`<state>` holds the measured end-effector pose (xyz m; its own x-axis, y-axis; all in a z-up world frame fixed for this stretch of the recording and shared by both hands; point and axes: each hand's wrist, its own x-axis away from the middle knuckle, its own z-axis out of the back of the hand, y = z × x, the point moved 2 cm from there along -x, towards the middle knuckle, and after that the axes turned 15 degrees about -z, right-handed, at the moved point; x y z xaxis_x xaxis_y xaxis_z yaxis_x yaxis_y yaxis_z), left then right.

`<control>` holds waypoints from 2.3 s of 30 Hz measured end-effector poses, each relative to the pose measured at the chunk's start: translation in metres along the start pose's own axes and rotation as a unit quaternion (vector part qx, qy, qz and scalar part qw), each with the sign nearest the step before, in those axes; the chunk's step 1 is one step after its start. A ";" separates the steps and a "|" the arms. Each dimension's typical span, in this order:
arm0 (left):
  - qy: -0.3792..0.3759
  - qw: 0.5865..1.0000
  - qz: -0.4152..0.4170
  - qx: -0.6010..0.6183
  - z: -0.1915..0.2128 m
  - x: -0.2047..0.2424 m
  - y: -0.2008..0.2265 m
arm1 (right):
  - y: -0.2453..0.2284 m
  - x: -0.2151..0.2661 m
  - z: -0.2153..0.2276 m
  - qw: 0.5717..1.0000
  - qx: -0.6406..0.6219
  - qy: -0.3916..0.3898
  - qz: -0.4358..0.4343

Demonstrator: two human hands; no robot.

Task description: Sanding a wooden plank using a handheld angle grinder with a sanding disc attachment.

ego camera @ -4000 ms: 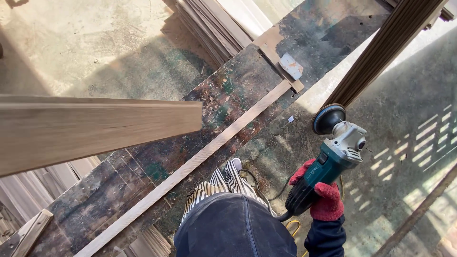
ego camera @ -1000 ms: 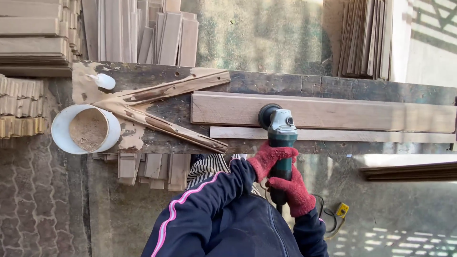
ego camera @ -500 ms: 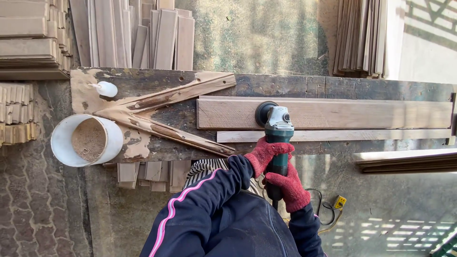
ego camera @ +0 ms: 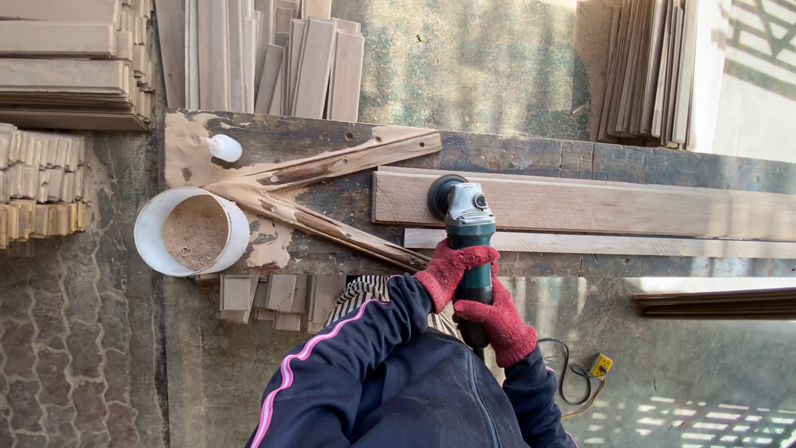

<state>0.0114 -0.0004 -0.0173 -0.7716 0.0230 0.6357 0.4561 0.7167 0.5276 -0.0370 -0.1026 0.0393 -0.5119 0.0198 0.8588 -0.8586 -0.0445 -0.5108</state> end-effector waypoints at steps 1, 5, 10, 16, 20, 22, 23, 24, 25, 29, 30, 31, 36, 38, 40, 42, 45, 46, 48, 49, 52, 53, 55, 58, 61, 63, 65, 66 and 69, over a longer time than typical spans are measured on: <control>0.008 1.000 -0.002 0.013 0.004 0.000 0.001 | -0.003 0.000 -0.004 1.000 0.004 -0.007 -0.005; 0.020 0.999 -0.021 0.020 0.020 0.000 0.009 | -0.018 0.003 -0.025 0.998 0.047 -0.014 -0.025; 0.049 0.997 -0.051 0.029 0.035 0.002 0.023 | -0.023 -0.007 -0.039 0.993 0.113 -0.025 -0.027; 0.082 0.994 -0.068 0.017 0.054 0.018 0.027 | -0.031 0.001 -0.057 0.983 0.177 -0.043 -0.026; 0.078 0.995 -0.058 0.004 0.038 0.017 0.006 | -0.012 -0.018 -0.024 0.987 0.153 -0.027 -0.033; 0.079 0.994 -0.069 -0.006 0.030 0.006 -0.008 | -0.019 -0.015 -0.017 0.994 0.108 -0.014 -0.022; 0.076 0.995 -0.069 -0.008 0.021 0.004 -0.010 | -0.018 -0.015 -0.011 0.994 0.106 -0.012 -0.020; 0.057 0.995 -0.073 -0.025 0.012 0.002 -0.011 | -0.017 -0.014 -0.004 0.998 0.059 -0.010 -0.029; 0.038 0.995 -0.077 -0.043 0.004 0.000 -0.011 | -0.016 -0.014 0.001 0.999 0.012 -0.008 -0.038; 0.053 0.996 -0.039 -0.053 -0.015 0.023 0.033 | -0.016 -0.018 0.002 0.999 0.000 -0.018 -0.040; 0.066 0.996 -0.051 -0.008 0.009 -0.003 -0.001 | -0.012 -0.026 -0.001 0.999 0.013 -0.021 -0.038; 0.078 0.994 -0.063 0.036 0.033 -0.029 -0.033 | -0.008 -0.032 -0.003 0.999 0.026 -0.023 -0.037; 0.152 0.986 -0.063 0.007 0.055 -0.005 0.015 | -0.039 -0.010 -0.051 0.985 0.165 -0.048 -0.032; 0.161 0.985 -0.057 -0.007 0.048 0.004 0.030 | -0.045 -0.006 -0.055 0.980 0.189 -0.051 -0.029; 0.149 0.987 -0.046 0.026 0.040 0.008 0.032 | -0.046 -0.003 -0.048 0.983 0.171 -0.035 -0.053; 0.130 0.990 -0.045 0.020 0.035 -0.003 0.016 | -0.035 -0.019 -0.033 0.990 0.127 -0.027 -0.049; 0.088 0.995 -0.041 -0.009 0.021 -0.016 -0.006 | -0.024 -0.020 -0.013 0.998 0.049 -0.006 -0.050; 0.066 0.997 -0.039 -0.028 0.015 -0.020 -0.013 | -0.022 -0.017 -0.007 0.998 0.018 0.008 -0.053; 0.055 0.997 -0.031 -0.032 0.000 -0.014 -0.008 | -0.028 -0.008 -0.002 0.998 0.007 0.015 -0.057; 0.048 0.998 -0.026 -0.034 -0.007 -0.011 -0.007 | -0.030 -0.002 0.000 0.998 -0.002 0.019 -0.061; 0.028 0.995 -0.046 -0.081 -0.006 -0.004 0.002 | -0.036 -0.005 -0.001 0.999 0.005 0.010 -0.051; 0.029 0.995 -0.046 -0.081 0.005 -0.005 -0.001 | -0.031 -0.010 -0.004 0.999 0.005 0.010 -0.052; 0.073 0.997 -0.021 -0.028 0.024 -0.009 -0.008 | -0.021 -0.021 -0.011 0.999 0.039 -0.025 -0.013; 0.129 0.991 -0.001 -0.035 0.030 0.007 0.012 | -0.022 -0.023 -0.018 0.988 0.143 -0.037 -0.039; 0.156 0.986 0.011 -0.058 0.017 0.009 0.007 | -0.017 -0.026 -0.009 0.987 0.148 -0.056 -0.033; 0.149 0.986 0.004 -0.076 0.002 0.007 0.002 | -0.014 -0.026 0.005 0.993 0.106 -0.050 -0.024; 0.144 0.985 -0.002 -0.092 -0.011 -0.001 -0.014 | -0.012 -0.026 0.022 0.997 0.066 -0.046 -0.016; 0.114 0.986 -0.005 -0.124 -0.018 -0.008 -0.028 | -0.011 -0.026 0.034 0.999 0.033 -0.036 -0.021; 0.066 0.991 -0.004 -0.116 -0.047 -0.020 -0.056 | -0.006 -0.030 0.070 1.000 -0.019 -0.008 -0.020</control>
<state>0.0223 -0.0734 -0.0336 -0.7175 -0.0835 0.6915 0.5522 0.5370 0.6377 -0.0145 -0.1728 0.0194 -0.4773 0.0047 0.8787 -0.8787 -0.0051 -0.4773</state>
